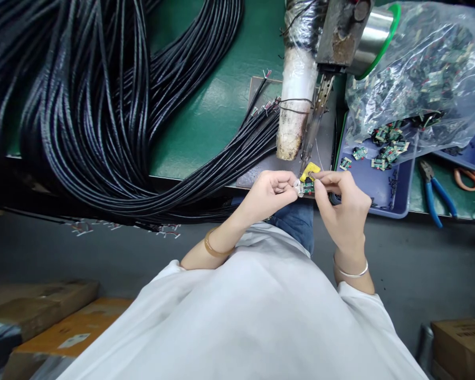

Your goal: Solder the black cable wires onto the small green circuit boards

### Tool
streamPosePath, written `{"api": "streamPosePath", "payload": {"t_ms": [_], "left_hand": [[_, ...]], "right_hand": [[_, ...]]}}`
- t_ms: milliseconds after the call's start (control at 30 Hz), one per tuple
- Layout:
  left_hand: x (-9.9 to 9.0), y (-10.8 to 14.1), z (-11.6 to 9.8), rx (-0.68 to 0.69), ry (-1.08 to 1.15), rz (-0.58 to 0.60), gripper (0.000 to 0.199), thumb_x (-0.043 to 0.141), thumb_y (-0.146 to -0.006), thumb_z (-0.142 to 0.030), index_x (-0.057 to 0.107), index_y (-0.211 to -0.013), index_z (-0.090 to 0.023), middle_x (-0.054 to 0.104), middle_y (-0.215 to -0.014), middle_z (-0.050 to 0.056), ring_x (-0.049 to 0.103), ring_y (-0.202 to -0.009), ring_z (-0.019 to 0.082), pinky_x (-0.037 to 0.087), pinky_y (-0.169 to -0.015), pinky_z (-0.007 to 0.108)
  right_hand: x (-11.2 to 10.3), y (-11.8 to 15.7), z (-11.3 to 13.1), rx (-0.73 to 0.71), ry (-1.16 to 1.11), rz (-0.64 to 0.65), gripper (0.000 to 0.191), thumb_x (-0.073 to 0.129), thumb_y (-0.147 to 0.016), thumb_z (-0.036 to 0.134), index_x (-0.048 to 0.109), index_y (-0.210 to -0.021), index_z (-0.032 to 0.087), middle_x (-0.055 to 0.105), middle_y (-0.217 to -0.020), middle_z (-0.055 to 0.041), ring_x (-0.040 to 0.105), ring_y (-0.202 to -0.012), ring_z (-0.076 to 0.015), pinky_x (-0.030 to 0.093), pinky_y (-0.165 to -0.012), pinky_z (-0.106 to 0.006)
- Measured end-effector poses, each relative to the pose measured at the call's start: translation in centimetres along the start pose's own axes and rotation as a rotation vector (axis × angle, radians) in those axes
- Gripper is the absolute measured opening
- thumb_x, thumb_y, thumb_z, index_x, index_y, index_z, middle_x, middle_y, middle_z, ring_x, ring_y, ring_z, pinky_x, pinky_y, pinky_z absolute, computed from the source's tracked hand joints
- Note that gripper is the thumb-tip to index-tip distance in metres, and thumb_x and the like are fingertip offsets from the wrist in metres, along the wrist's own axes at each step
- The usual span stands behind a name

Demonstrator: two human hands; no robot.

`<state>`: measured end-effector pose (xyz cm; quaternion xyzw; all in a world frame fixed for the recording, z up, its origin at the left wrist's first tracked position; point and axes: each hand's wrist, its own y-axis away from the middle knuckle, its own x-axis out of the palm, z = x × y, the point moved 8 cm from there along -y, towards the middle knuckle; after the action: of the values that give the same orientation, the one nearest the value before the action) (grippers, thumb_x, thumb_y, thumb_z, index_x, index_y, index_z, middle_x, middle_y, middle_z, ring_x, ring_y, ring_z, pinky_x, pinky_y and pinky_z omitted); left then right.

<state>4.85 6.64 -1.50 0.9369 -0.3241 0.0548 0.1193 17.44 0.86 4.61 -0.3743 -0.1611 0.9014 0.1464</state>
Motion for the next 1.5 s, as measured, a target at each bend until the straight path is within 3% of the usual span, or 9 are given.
{"api": "streamPosePath", "payload": {"t_ms": [167, 367, 533, 633, 800, 1133, 1233, 1400, 1500], "left_hand": [[-0.8, 0.7, -0.7, 0.079, 0.043, -0.054, 0.007, 0.069, -0.075, -0.016, 0.063, -0.077, -0.013, 0.058, -0.061, -0.004, 0.049, -0.053, 0.004, 0.040, -0.052, 0.015], [-1.7, 1.2, -0.5, 0.116, 0.173, -0.129, 0.016, 0.071, -0.081, -0.026, 0.062, -0.085, -0.013, 0.066, -0.060, -0.001, 0.044, -0.039, 0.003, 0.035, -0.039, 0.016], [-1.3, 1.6, -0.2, 0.108, 0.180, -0.140, 0.012, 0.073, -0.080, -0.021, 0.064, -0.082, -0.012, 0.067, -0.059, -0.001, 0.045, -0.039, 0.002, 0.034, -0.039, 0.014], [-1.2, 1.8, -0.2, 0.141, 0.171, -0.152, 0.011, 0.073, -0.079, -0.019, 0.065, -0.081, -0.013, 0.067, -0.060, -0.002, 0.050, -0.043, 0.002, 0.039, -0.043, 0.014], [-1.2, 1.8, -0.1, 0.161, 0.141, -0.164, 0.007, 0.070, -0.079, -0.015, 0.064, -0.081, -0.013, 0.066, -0.060, -0.003, 0.052, -0.044, 0.003, 0.044, -0.047, 0.014], [-0.7, 1.9, 0.8, 0.091, 0.076, -0.095, 0.008, 0.073, -0.072, -0.013, 0.067, -0.078, -0.012, 0.067, -0.064, -0.001, 0.061, -0.058, 0.007, 0.050, -0.060, 0.017], [-0.7, 1.8, 0.8, 0.076, 0.091, -0.076, 0.008, 0.073, -0.071, -0.014, 0.067, -0.076, -0.012, 0.066, -0.062, -0.001, 0.060, -0.055, 0.007, 0.049, -0.057, 0.017], [-0.7, 1.6, 1.5, 0.038, 0.152, -0.067, 0.010, 0.072, -0.075, -0.017, 0.063, -0.077, -0.013, 0.065, -0.059, -0.002, 0.059, -0.052, 0.007, 0.048, -0.056, 0.017], [-0.6, 1.7, 1.8, 0.022, 0.182, -0.088, 0.012, 0.071, -0.076, -0.019, 0.061, -0.079, -0.014, 0.063, -0.058, -0.003, 0.057, -0.052, 0.006, 0.047, -0.055, 0.017]], "right_hand": [[0.3, 0.7, -0.9, 0.143, -0.171, -0.017, 0.007, 0.065, -0.092, 0.024, 0.060, -0.088, 0.023, 0.064, -0.079, 0.0045, 0.068, -0.070, -0.0093, 0.058, -0.068, -0.020], [0.8, 2.3, -0.3, 0.059, -0.227, -0.142, 0.007, 0.067, -0.090, 0.020, 0.061, -0.090, 0.024, 0.069, -0.087, 0.0022, 0.071, -0.080, -0.0111, 0.059, -0.073, -0.023], [0.4, 2.6, -1.3, 0.213, -0.220, -0.077, 0.004, 0.062, -0.094, 0.027, 0.064, -0.095, 0.023, 0.064, -0.069, 0.0056, 0.062, -0.051, -0.0080, 0.047, -0.047, -0.020], [-0.9, 2.5, 0.0, 0.080, -0.058, -0.123, 0.011, 0.063, -0.094, 0.024, 0.072, -0.100, 0.026, 0.065, -0.066, 0.0051, 0.053, -0.046, -0.0066, 0.041, -0.046, -0.022], [0.1, 2.6, 1.9, -0.118, 0.090, -0.013, 0.018, 0.064, -0.092, 0.020, 0.077, -0.104, 0.024, 0.060, -0.058, 0.0045, 0.046, -0.047, -0.0073, 0.042, -0.052, -0.023], [0.8, 2.3, -0.1, 0.101, -0.015, 0.078, 0.021, 0.062, -0.094, 0.028, 0.076, -0.110, 0.024, 0.073, -0.072, 0.0022, 0.051, -0.050, -0.0068, 0.044, -0.052, -0.021], [0.9, 2.3, 0.0, 0.014, 0.024, 0.117, 0.026, 0.063, -0.093, 0.026, 0.073, -0.118, 0.027, 0.073, -0.073, 0.0032, 0.051, -0.048, -0.0066, 0.046, -0.054, -0.021], [1.3, 2.5, 0.9, -0.213, 0.149, 0.097, 0.013, 0.065, -0.092, 0.021, 0.074, -0.101, 0.024, 0.074, -0.074, 0.0017, 0.062, -0.058, -0.0090, 0.049, -0.063, -0.022], [1.8, 2.6, 0.9, -0.185, 0.157, 0.063, 0.007, 0.065, -0.091, 0.020, 0.070, -0.094, 0.023, 0.063, -0.061, 0.0056, 0.055, -0.051, -0.0071, 0.044, -0.057, -0.021]]}}
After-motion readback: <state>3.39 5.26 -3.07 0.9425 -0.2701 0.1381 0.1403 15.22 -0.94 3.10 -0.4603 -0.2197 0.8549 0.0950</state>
